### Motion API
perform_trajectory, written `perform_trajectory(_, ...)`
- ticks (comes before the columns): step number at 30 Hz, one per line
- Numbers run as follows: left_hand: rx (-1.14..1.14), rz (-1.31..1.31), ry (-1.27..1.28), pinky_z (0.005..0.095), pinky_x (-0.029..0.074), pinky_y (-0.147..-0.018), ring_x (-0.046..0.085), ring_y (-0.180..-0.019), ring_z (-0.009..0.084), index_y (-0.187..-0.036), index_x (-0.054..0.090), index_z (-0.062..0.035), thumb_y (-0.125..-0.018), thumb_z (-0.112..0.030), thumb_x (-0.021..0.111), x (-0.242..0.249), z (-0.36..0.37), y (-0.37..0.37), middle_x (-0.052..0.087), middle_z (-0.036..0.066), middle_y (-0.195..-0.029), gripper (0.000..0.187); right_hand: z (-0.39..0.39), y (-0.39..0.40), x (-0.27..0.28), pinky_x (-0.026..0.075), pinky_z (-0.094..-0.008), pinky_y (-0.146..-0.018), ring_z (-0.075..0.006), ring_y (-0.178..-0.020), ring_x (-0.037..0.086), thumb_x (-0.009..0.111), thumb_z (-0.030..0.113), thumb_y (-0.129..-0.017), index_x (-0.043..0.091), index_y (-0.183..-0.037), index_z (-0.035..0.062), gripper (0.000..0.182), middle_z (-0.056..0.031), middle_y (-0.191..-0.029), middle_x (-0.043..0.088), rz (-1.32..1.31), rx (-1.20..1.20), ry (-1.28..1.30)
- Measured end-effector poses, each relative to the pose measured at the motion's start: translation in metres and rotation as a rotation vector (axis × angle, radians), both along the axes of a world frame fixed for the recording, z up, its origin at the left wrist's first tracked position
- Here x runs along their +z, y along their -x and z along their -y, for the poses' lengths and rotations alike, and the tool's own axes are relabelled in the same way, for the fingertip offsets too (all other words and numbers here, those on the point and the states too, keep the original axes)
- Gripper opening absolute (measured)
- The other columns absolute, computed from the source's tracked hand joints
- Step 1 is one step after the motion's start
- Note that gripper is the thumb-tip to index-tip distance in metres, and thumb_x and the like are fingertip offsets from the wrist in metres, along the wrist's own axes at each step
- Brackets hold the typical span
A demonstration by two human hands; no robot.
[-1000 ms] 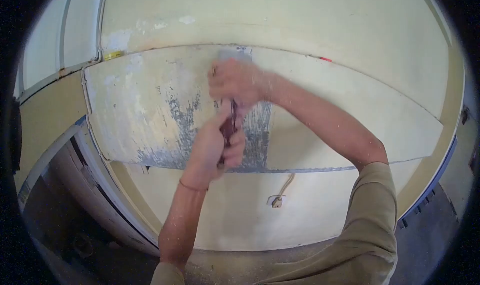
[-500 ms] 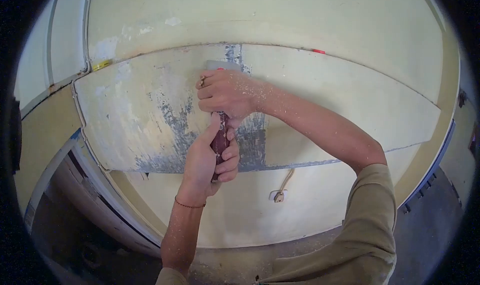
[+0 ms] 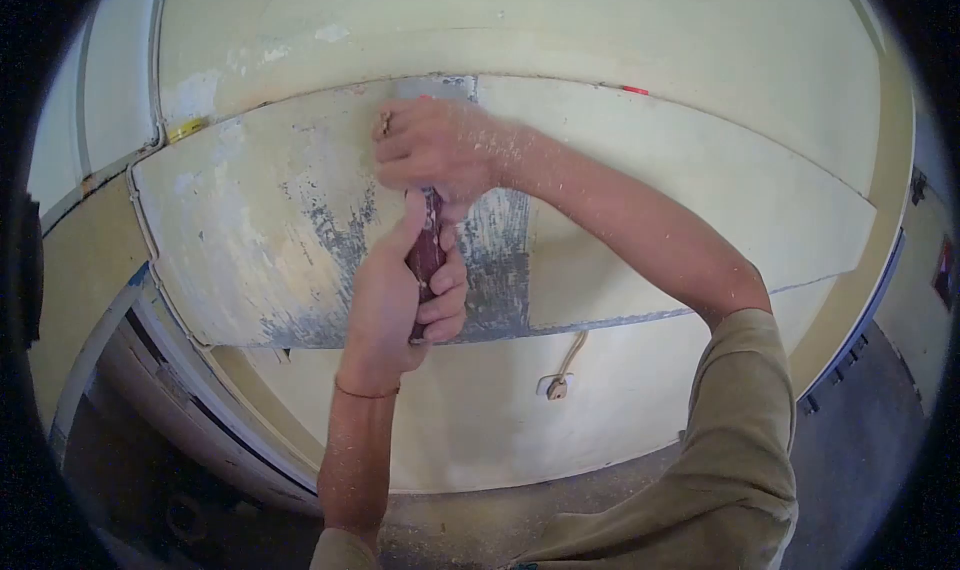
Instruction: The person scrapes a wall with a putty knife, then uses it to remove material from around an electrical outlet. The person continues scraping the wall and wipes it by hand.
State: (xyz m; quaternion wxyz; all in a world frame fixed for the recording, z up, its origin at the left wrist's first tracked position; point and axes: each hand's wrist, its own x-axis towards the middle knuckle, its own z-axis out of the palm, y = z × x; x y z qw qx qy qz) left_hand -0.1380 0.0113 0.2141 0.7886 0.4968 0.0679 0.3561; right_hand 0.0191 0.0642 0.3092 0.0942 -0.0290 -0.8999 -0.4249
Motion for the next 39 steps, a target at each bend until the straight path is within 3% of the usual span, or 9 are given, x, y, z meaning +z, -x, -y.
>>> perform_trajectory(6, 0.007, -0.037, 0.019, 0.0254, 0.024, -0.034, 0.030, -0.037, 0.0095, -0.083, 0.042, -0.0107, -0.095, -0.057, 0.043, -0.009, 0.002, -0.003, 0.038, -0.002, -0.056, 0.048, 0.003, 0.000, -0.006, 0.046, -0.0418, -0.075, -0.0302, -0.077, 0.054, 0.066, 0.025, -0.052, 0.044, -0.064, 0.0054, 0.032, -0.0077, -0.068, 0.044, -0.060, 0.047, 0.065)
perform_trajectory(8, 0.007, -0.032, 0.005, 0.0252, 0.024, -0.035, 0.030, -0.037, 0.0093, -0.083, 0.042, -0.0109, -0.095, -0.057, 0.043, 0.005, 0.000, 0.001, 0.038, -0.002, -0.056, 0.048, 0.005, -0.004, 0.014, 0.046, -0.0386, -0.081, -0.0281, -0.083, 0.056, 0.072, 0.026, -0.040, 0.050, -0.068, 0.0085, 0.040, -0.0055, -0.074, 0.053, -0.074, -0.102, 0.003)
perform_trajectory(12, -0.049, -0.049, 0.050, 0.0247, 0.025, -0.035, 0.032, -0.039, 0.0087, -0.082, 0.043, -0.0113, -0.096, -0.055, 0.042, -0.011, 0.008, 0.004, 0.038, -0.002, -0.056, 0.046, 0.006, -0.004, -0.001, 0.046, -0.0391, -0.081, -0.0282, -0.082, 0.056, 0.073, 0.028, -0.040, 0.050, -0.067, 0.0085, 0.041, -0.0054, -0.072, 0.052, -0.054, -0.064, -0.081)
perform_trajectory(14, -0.045, -0.034, 0.026, 0.0246, 0.025, -0.035, 0.032, -0.039, 0.0086, -0.082, 0.043, -0.0112, -0.096, -0.055, 0.042, -0.003, 0.000, 0.004, 0.038, -0.002, -0.056, 0.046, 0.008, -0.004, 0.000, 0.045, -0.0416, -0.074, -0.0300, -0.076, 0.054, 0.069, 0.026, -0.055, 0.045, -0.066, 0.0073, 0.032, -0.0069, -0.069, 0.045, -0.022, -0.053, 0.046)
perform_trajectory(17, -0.028, -0.022, 0.005, 0.0245, 0.025, -0.035, 0.032, -0.040, 0.0084, -0.082, 0.043, -0.0113, -0.096, -0.054, 0.042, 0.005, 0.003, 0.001, 0.038, -0.002, -0.057, 0.045, 0.010, -0.001, 0.018, 0.045, -0.0411, -0.075, -0.0301, -0.077, 0.054, 0.069, 0.025, -0.056, 0.046, -0.067, 0.0072, 0.031, -0.0069, -0.070, 0.046, -0.054, -0.054, -0.013)
perform_trajectory(21, -0.013, -0.035, 0.033, 0.0247, 0.025, -0.035, 0.031, -0.040, 0.0080, -0.082, 0.043, -0.0115, -0.097, -0.053, 0.042, -0.005, 0.012, 0.002, 0.039, -0.002, -0.058, 0.044, 0.007, -0.004, -0.005, 0.045, -0.0418, -0.075, -0.0302, -0.078, 0.054, 0.070, 0.025, -0.057, 0.047, -0.068, 0.0073, 0.031, -0.0069, -0.071, 0.047, -0.047, -0.078, 0.090)
perform_trajectory(26, 0.032, 0.028, 0.008, 0.0230, 0.021, -0.033, 0.027, -0.038, 0.0069, -0.084, 0.046, -0.0131, -0.098, -0.051, 0.041, 0.007, 0.006, -0.006, 0.038, -0.003, -0.057, 0.041, 0.004, -0.008, 0.023, 0.045, -0.0414, -0.074, -0.0298, -0.078, 0.054, 0.073, 0.029, -0.050, 0.046, -0.066, 0.0081, 0.038, -0.0056, -0.070, 0.046, -0.077, -0.080, -0.031)
perform_trajectory(33, 0.005, -0.031, 0.082, 0.0251, 0.023, -0.034, 0.031, -0.037, 0.0087, -0.084, 0.043, -0.0105, -0.097, -0.052, 0.041, -0.018, 0.012, 0.000, 0.040, -0.001, -0.058, 0.044, 0.011, -0.001, -0.015, 0.044, -0.0403, -0.072, -0.0278, -0.077, 0.053, 0.070, 0.026, -0.045, 0.046, -0.066, 0.0083, 0.037, -0.0046, -0.068, 0.044, -0.060, -0.035, 0.109)
perform_trajectory(39, 0.090, 0.006, -0.012, 0.0252, 0.023, -0.034, 0.032, -0.037, 0.0096, -0.084, 0.043, -0.0098, -0.097, -0.054, 0.041, -0.012, 0.000, -0.013, 0.040, 0.000, -0.057, 0.046, 0.003, -0.003, -0.003, 0.045, -0.0388, -0.072, -0.0277, -0.074, 0.053, 0.061, 0.026, -0.037, 0.045, -0.064, 0.0074, 0.036, -0.0051, -0.067, 0.043, -0.020, 0.051, 0.032)
